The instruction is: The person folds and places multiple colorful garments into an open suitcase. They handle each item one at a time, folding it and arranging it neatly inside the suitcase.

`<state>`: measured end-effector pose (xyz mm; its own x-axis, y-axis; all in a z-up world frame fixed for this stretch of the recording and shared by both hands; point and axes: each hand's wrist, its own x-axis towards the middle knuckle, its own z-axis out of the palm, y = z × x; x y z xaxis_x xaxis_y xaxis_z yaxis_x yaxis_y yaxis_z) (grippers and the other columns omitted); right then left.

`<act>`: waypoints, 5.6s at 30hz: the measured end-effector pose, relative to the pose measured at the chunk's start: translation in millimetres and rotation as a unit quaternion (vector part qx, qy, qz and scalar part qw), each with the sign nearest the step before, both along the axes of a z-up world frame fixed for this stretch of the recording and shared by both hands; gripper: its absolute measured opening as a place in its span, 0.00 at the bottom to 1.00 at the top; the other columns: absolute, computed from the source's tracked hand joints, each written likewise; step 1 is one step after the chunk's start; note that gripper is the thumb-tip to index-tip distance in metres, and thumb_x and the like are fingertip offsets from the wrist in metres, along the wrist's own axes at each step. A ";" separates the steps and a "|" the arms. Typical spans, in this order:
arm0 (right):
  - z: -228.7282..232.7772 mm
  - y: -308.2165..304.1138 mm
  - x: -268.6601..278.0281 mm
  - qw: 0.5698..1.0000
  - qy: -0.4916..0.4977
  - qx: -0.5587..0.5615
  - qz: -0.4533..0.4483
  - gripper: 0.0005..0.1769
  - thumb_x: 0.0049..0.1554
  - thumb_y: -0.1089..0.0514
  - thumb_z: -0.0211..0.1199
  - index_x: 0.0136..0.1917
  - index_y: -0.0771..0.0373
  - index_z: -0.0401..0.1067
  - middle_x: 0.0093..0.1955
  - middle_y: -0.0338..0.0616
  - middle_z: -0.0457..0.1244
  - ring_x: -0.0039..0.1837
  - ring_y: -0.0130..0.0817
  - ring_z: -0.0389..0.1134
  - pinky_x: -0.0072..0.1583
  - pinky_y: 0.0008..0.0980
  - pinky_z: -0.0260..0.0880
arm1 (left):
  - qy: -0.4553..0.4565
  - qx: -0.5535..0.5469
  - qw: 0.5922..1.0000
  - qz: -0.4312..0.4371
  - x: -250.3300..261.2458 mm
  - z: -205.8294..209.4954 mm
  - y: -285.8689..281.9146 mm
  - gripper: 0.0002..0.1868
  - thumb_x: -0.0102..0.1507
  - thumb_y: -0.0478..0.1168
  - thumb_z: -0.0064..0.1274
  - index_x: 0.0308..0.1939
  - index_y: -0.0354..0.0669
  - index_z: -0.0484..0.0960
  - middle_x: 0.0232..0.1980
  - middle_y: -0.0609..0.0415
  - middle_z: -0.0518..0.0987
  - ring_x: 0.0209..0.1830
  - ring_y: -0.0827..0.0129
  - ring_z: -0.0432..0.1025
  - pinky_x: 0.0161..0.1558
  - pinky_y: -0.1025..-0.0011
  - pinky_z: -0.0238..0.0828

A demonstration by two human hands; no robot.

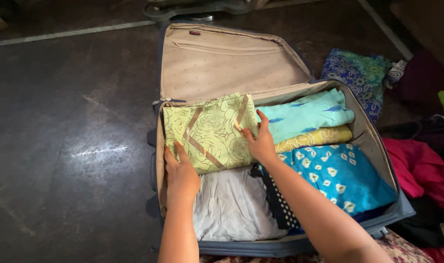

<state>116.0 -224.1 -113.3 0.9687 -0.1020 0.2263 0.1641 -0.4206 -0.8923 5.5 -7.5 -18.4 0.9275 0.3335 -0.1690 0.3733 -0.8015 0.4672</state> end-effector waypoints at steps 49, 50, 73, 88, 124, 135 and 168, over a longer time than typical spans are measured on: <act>-6.9 18.9 3.8 0.903 -0.121 -0.376 0.172 0.45 0.59 0.32 0.55 0.79 0.61 0.55 0.81 0.60 0.48 0.82 0.51 0.47 0.77 0.48 0.42 | 0.040 0.146 0.986 -0.067 99.0 -84.2 21.5 0.42 0.62 0.76 0.36 0.79 0.76 0.51 0.85 0.65 0.44 0.85 0.67 0.34 0.79 0.49 0.24; -7.9 19.0 4.8 0.904 -0.122 -0.373 0.172 0.45 0.59 0.33 0.55 0.78 0.62 0.56 0.80 0.61 0.48 0.81 0.51 0.47 0.77 0.48 0.43 | 0.039 0.146 0.986 -0.062 97.7 -83.7 20.2 0.42 0.62 0.76 0.36 0.79 0.77 0.52 0.84 0.66 0.45 0.85 0.68 0.35 0.79 0.49 0.24; 23.2 -131.9 21.5 0.900 -0.006 -0.432 0.065 0.46 0.40 0.65 0.68 0.70 0.33 0.70 0.79 0.31 0.56 0.82 0.42 0.49 0.78 0.61 0.40 | -0.141 0.103 0.944 -0.280 92.0 -81.5 -86.1 0.39 0.65 0.69 0.40 0.79 0.70 0.53 0.84 0.57 0.47 0.84 0.54 0.36 0.74 0.37 0.21; 5.8 -141.4 -25.3 0.863 -0.100 -0.493 0.046 0.42 0.48 0.65 0.60 0.75 0.44 0.64 0.79 0.44 0.54 0.79 0.50 0.53 0.73 0.63 0.52 | -0.113 0.109 0.951 -0.266 97.2 -97.1 -86.3 0.36 0.67 0.65 0.39 0.78 0.70 0.54 0.84 0.61 0.45 0.84 0.56 0.36 0.75 0.38 0.20; -33.7 -201.9 10.5 0.919 0.095 -0.375 -0.076 0.44 0.59 0.26 0.48 0.82 0.38 0.45 0.87 0.48 0.31 0.86 0.47 0.26 0.78 0.60 0.21 | -0.200 0.142 0.879 -0.409 67.7 -69.2 -131.9 0.56 0.49 0.78 0.55 0.78 0.73 0.54 0.83 0.50 0.46 0.83 0.52 0.39 0.75 0.37 0.30; -32.3 -199.7 12.2 0.919 0.125 -0.366 -0.073 0.45 0.58 0.23 0.46 0.83 0.36 0.43 0.88 0.44 0.28 0.86 0.46 0.21 0.78 0.58 0.18 | -0.157 0.163 0.890 -0.396 66.5 -73.6 -137.4 0.57 0.51 0.79 0.52 0.78 0.73 0.49 0.84 0.55 0.41 0.83 0.58 0.33 0.75 0.42 0.24; 82.5 -205.3 1.5 0.965 -0.169 -0.132 -0.153 0.12 0.60 0.54 0.64 0.53 0.63 0.79 0.54 0.49 0.70 0.58 0.49 0.70 0.59 0.41 0.69 | -0.319 0.125 0.865 -0.366 68.4 -98.4 -136.3 0.44 0.57 0.67 0.54 0.76 0.69 0.62 0.82 0.55 0.55 0.82 0.58 0.48 0.76 0.51 0.38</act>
